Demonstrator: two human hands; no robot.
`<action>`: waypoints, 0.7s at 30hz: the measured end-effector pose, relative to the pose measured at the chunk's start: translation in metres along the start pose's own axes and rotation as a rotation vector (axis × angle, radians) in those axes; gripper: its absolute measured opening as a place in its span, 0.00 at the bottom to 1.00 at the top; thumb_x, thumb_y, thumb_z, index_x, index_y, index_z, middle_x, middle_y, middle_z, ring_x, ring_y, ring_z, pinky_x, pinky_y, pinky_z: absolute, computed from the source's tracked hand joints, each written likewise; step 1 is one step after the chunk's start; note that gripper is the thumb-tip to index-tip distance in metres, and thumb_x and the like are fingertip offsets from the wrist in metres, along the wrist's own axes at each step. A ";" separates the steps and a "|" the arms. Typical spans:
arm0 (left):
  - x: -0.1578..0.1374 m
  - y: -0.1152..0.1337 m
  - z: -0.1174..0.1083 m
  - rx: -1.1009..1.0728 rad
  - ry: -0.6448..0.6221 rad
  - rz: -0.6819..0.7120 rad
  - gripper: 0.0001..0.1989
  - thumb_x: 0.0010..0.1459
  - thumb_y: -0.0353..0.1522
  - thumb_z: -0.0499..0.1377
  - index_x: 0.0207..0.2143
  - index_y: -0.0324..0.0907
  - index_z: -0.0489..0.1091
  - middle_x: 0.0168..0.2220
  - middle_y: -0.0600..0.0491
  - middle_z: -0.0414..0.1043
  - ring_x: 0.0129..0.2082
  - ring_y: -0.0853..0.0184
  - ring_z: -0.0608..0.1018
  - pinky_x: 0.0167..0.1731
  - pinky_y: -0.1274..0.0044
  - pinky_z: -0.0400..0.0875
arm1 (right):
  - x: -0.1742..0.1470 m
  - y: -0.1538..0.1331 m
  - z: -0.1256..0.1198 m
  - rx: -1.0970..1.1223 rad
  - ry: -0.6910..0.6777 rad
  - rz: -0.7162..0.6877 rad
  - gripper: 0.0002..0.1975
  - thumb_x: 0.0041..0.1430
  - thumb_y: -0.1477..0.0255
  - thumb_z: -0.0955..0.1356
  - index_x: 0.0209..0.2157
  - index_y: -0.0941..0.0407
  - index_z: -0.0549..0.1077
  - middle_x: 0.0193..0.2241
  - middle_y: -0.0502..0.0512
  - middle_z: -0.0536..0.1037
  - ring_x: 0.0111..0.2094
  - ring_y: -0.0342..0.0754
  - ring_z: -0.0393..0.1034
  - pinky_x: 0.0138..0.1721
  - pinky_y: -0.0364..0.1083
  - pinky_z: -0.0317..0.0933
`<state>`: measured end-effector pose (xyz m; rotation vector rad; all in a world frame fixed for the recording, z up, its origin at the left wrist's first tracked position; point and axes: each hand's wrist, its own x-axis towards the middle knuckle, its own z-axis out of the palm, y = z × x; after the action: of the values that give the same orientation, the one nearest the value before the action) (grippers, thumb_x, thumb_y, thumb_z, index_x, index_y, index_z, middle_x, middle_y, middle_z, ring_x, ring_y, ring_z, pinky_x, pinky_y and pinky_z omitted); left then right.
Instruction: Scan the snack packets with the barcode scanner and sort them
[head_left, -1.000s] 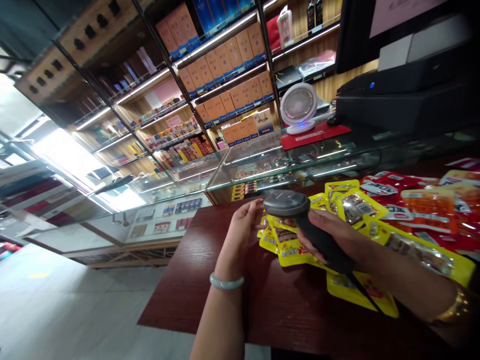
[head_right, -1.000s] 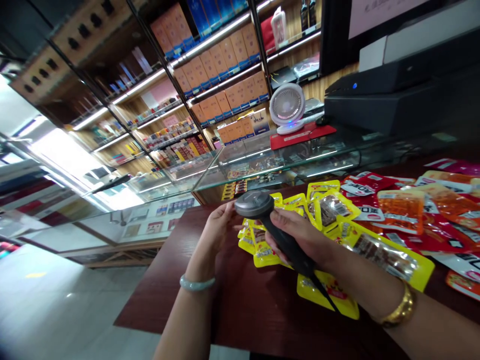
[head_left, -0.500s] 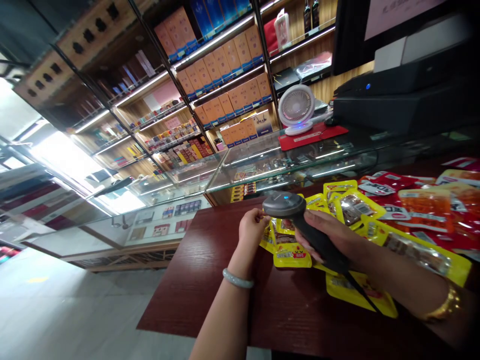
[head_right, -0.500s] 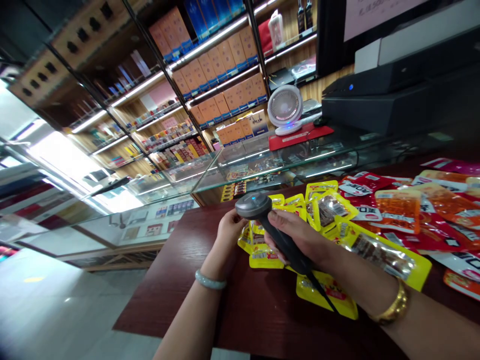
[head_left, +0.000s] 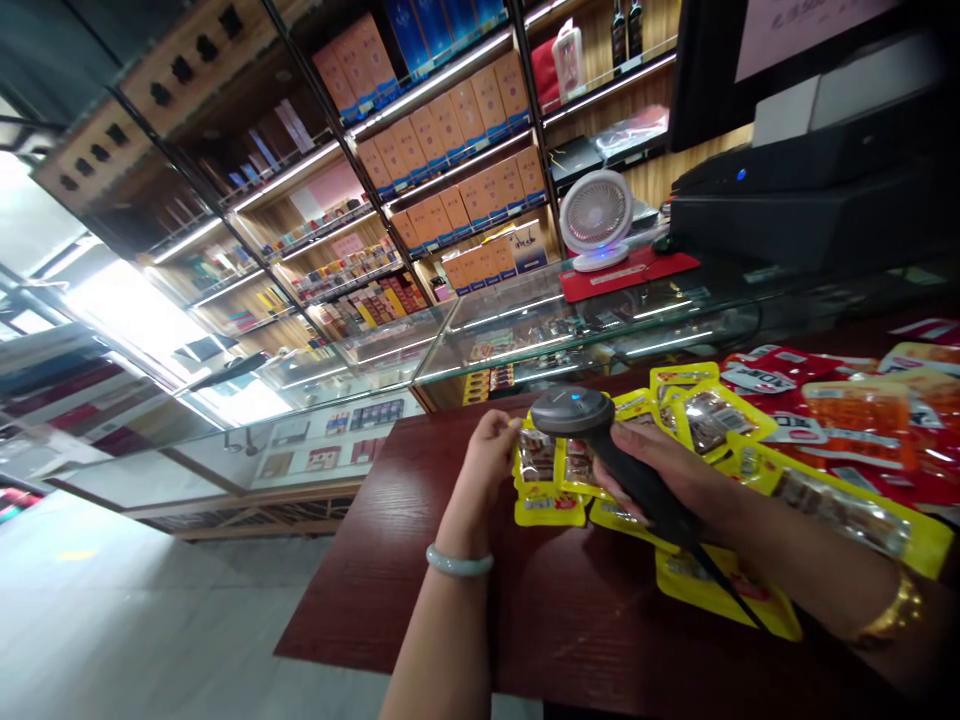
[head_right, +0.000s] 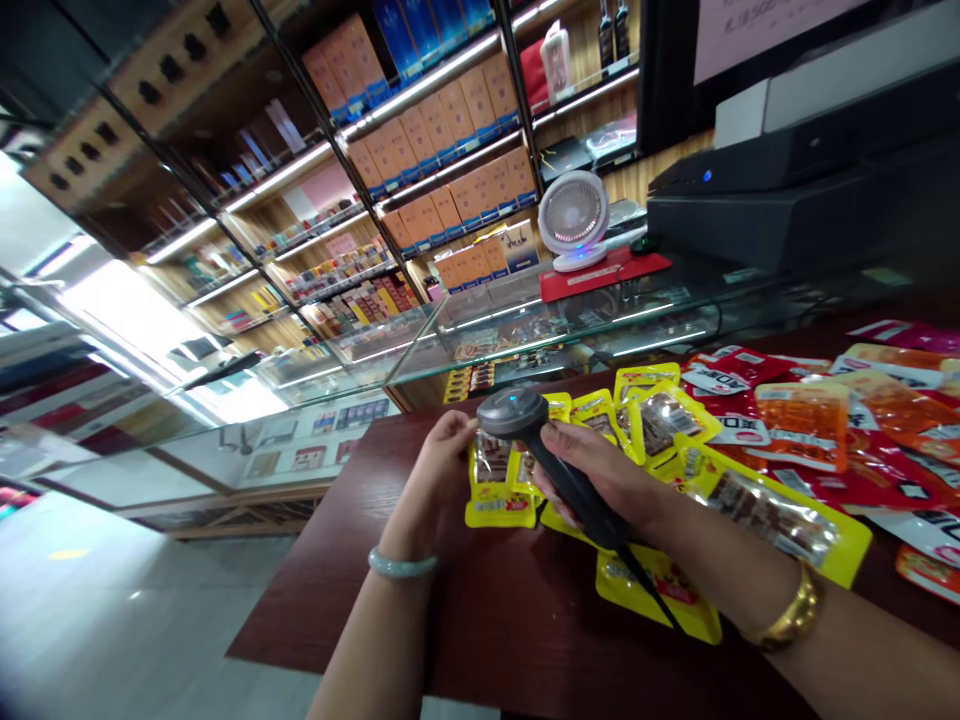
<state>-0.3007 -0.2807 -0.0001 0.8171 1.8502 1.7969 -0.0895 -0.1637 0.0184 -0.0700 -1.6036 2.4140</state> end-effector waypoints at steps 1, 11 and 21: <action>-0.001 0.006 -0.006 -0.050 0.056 -0.005 0.18 0.46 0.40 0.66 0.28 0.43 0.60 0.22 0.62 0.61 0.21 0.75 0.66 0.23 0.82 0.60 | 0.000 0.000 0.000 0.004 0.004 0.000 0.20 0.65 0.53 0.63 0.37 0.57 0.69 0.18 0.47 0.71 0.13 0.39 0.62 0.13 0.36 0.55; -0.001 0.021 -0.032 -0.170 0.219 0.047 0.17 0.48 0.40 0.65 0.30 0.44 0.59 0.22 0.62 0.63 0.21 0.75 0.68 0.24 0.82 0.63 | 0.001 0.005 0.000 -0.031 0.009 0.036 0.21 0.64 0.51 0.63 0.36 0.56 0.68 0.20 0.48 0.72 0.13 0.39 0.63 0.13 0.36 0.55; -0.002 0.020 -0.030 -0.152 0.215 0.026 0.17 0.48 0.40 0.65 0.29 0.43 0.60 0.21 0.62 0.61 0.19 0.76 0.67 0.23 0.82 0.63 | -0.002 -0.002 0.003 -0.025 -0.011 0.028 0.20 0.65 0.51 0.62 0.37 0.55 0.67 0.20 0.47 0.71 0.13 0.39 0.63 0.14 0.36 0.55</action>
<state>-0.3170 -0.3046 0.0219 0.6154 1.8087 2.0832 -0.0878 -0.1664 0.0209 -0.0838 -1.6482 2.4196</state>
